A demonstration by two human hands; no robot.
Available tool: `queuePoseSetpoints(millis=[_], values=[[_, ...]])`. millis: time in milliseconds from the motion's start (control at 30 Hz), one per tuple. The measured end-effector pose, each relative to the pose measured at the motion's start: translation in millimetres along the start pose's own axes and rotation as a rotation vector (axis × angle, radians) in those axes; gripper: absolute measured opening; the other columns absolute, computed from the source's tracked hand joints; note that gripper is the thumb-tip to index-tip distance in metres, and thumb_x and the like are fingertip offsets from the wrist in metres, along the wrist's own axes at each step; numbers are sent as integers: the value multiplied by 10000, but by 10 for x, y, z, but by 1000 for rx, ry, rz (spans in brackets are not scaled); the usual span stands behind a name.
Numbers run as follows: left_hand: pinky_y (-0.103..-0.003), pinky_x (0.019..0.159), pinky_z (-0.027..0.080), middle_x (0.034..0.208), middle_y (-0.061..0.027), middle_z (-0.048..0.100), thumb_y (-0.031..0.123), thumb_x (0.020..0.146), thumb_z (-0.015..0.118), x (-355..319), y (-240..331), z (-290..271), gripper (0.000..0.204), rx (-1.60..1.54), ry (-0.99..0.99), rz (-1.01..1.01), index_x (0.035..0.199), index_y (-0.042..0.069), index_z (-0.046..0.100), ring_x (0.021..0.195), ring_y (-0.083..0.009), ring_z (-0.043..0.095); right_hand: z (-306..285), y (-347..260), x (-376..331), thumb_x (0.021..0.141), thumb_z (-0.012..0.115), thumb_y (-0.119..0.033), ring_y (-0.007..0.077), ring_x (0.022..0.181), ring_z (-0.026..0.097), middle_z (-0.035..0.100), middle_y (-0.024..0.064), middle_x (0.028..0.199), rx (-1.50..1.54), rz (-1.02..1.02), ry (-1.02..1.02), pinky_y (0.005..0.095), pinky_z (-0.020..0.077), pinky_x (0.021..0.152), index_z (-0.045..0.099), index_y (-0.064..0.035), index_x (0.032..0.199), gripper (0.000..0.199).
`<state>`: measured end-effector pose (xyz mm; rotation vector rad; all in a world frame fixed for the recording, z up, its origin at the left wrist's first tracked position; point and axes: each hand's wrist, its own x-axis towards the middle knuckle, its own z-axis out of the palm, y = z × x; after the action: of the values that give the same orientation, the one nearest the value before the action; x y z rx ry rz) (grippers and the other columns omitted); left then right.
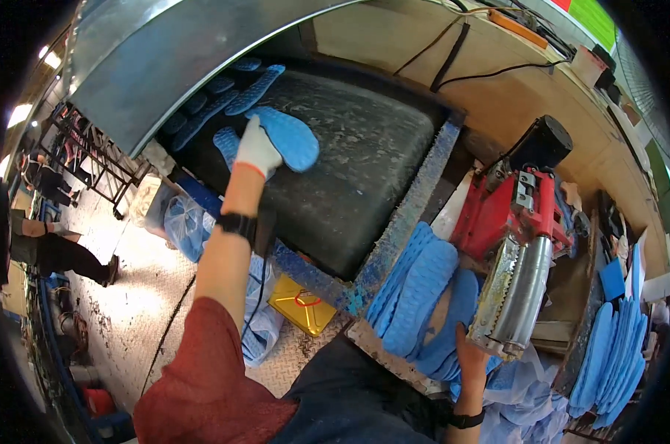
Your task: Apply glue to shoe insoles using a roller machine in a shoe factory.
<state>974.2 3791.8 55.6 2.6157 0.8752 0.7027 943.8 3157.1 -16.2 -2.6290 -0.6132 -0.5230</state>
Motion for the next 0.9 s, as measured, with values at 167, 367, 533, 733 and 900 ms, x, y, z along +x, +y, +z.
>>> queuePoseSetpoints(millis=[167, 367, 533, 733, 900], values=[[-360, 1026, 389, 1311, -279, 486, 258, 789, 626, 173, 741, -289, 760, 52, -169, -151, 1393, -64, 296, 1245, -342, 474, -185, 154, -108, 800, 665, -207, 329, 893, 594, 622, 173, 975, -137, -54, 7, 396, 462, 802, 613, -14, 1049, 319], [-395, 1066, 324, 1392, -252, 412, 183, 934, 433, -67, 1146, -630, 456, -352, 289, 14, 1333, -37, 434, 1258, -389, 417, -566, 611, -483, 923, 494, -92, 213, 1154, 488, 528, 126, 1253, 1215, 687, -4, 339, 373, 994, 475, 10, 1299, 390], [-428, 1096, 292, 1481, -207, 273, 330, 1005, 377, -1578, 2085, -851, 580, -1468, -150, -10, 1480, 60, 184, 1348, -313, 328, -1259, 397, 72, 925, 510, -48, 205, 1097, 545, 603, 105, 1189, 470, 483, 282, 298, 410, 945, 527, -9, 1274, 352], [-455, 1144, 157, 1531, -185, 180, 418, 962, 387, -2637, 3428, -786, 692, -1654, -553, 307, 1491, 51, 130, 1422, -322, 171, -1644, 252, 695, 791, 506, 109, 316, 988, 567, 617, 132, 1140, 7, -111, 324, 388, 466, 854, 666, -121, 1099, 417], [-411, 1133, 173, 1487, -191, 235, 366, 975, 353, -2565, 3873, -501, 640, -1450, -527, 536, 1478, 21, 157, 1385, -303, 219, -1657, 35, 644, 803, 581, 69, 256, 970, 569, 607, 110, 1150, 385, -86, 217, 364, 467, 851, 586, -92, 1212, 440]])
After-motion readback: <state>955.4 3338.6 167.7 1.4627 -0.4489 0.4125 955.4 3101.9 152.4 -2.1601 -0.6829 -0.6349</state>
